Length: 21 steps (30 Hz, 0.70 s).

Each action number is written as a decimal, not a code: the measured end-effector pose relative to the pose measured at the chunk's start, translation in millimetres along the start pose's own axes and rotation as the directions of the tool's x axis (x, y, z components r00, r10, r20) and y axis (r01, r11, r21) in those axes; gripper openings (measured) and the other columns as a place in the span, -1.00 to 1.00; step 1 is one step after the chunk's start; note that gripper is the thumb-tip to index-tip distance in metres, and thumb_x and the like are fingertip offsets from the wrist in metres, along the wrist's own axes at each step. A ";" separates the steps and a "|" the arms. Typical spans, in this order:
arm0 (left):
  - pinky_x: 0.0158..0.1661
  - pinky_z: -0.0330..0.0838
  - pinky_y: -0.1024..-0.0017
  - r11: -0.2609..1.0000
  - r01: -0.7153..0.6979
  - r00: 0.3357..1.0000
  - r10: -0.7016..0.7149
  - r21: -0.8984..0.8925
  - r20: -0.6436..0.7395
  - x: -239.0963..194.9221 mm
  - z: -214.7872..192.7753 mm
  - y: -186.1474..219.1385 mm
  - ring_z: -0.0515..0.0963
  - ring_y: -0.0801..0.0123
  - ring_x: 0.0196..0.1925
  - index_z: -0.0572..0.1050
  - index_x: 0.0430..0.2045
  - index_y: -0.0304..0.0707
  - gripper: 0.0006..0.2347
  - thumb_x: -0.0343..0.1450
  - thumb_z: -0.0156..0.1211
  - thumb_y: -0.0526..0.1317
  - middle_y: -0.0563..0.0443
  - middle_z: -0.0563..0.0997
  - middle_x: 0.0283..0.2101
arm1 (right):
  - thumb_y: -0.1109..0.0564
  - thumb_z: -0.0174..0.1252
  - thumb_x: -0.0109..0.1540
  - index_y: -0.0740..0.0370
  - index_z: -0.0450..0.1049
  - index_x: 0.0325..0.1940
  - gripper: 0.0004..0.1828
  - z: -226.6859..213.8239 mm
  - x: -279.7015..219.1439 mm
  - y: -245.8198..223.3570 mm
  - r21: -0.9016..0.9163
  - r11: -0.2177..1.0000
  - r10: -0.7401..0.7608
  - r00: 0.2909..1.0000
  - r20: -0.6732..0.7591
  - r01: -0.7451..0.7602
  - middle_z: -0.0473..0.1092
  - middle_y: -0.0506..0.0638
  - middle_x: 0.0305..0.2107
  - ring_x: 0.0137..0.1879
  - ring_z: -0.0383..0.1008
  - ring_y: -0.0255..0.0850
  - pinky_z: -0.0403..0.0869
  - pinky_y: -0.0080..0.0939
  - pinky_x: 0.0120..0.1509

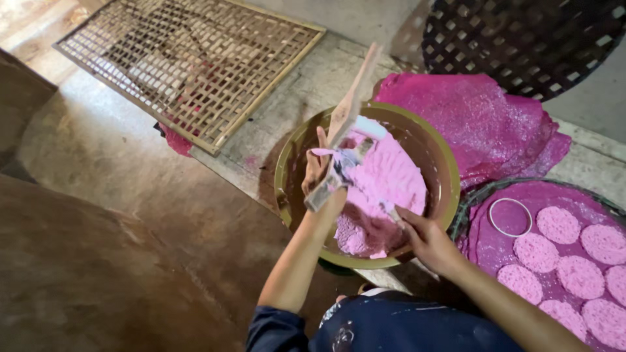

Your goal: The person scoops pink dough from a large bowl using a metal scoop and a wooden spatula, then presses the dough into a circular mold on a flat purple surface to form round portions. The person repeats this process to create multiple round dough pieces.

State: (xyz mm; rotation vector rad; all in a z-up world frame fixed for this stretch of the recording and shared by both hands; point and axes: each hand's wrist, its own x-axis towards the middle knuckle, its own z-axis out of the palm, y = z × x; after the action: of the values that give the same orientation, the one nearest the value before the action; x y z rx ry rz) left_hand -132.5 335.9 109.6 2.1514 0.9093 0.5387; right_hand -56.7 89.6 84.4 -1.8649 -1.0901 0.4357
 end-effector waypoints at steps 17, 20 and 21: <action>-0.36 0.56 0.34 0.783 -0.512 0.767 0.602 0.352 -0.223 -3.0 -6.6 -11.6 0.54 0.17 -0.22 0.07 0.45 -0.45 -0.24 0.35 0.33 -0.21 -0.22 0.52 -0.20 | 0.06 0.05 0.35 -0.04 0.53 0.25 -0.62 -70.6 31.9 -14.3 -0.194 0.909 0.401 0.901 0.162 -0.370 0.53 0.04 -0.52 -0.59 0.24 -0.29 0.35 -0.15 -0.47; -0.30 0.60 0.36 0.789 -0.572 0.764 0.612 0.226 -0.203 -3.6 -3.1 -16.2 0.57 0.24 -0.17 0.14 0.44 -0.42 -0.33 0.43 0.29 -0.16 -0.22 0.56 -0.13 | -0.05 0.12 0.33 -0.19 0.55 0.19 -0.66 -134.3 66.6 -40.0 -0.502 0.835 0.412 0.861 0.298 -0.225 0.61 0.01 -0.54 -0.56 0.36 -0.18 0.44 -0.06 -0.38; -0.28 0.62 0.38 0.791 -0.585 0.772 0.610 0.178 -0.176 -5.4 1.5 -16.1 0.59 0.27 -0.14 0.18 0.44 -0.42 -0.36 0.45 0.26 -0.16 -0.23 0.58 -0.09 | -0.05 0.12 0.31 -0.11 0.58 0.11 -0.69 -136.4 80.6 -49.9 -0.506 0.862 0.226 0.904 0.364 -0.011 0.61 0.02 -0.48 -0.48 0.44 -0.17 0.47 -0.05 -0.34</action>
State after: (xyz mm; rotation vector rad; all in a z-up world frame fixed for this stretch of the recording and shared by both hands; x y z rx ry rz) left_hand -142.2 339.0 95.9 2.5180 0.3351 1.0878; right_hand 53.0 94.4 209.0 -2.3738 -1.4766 0.7002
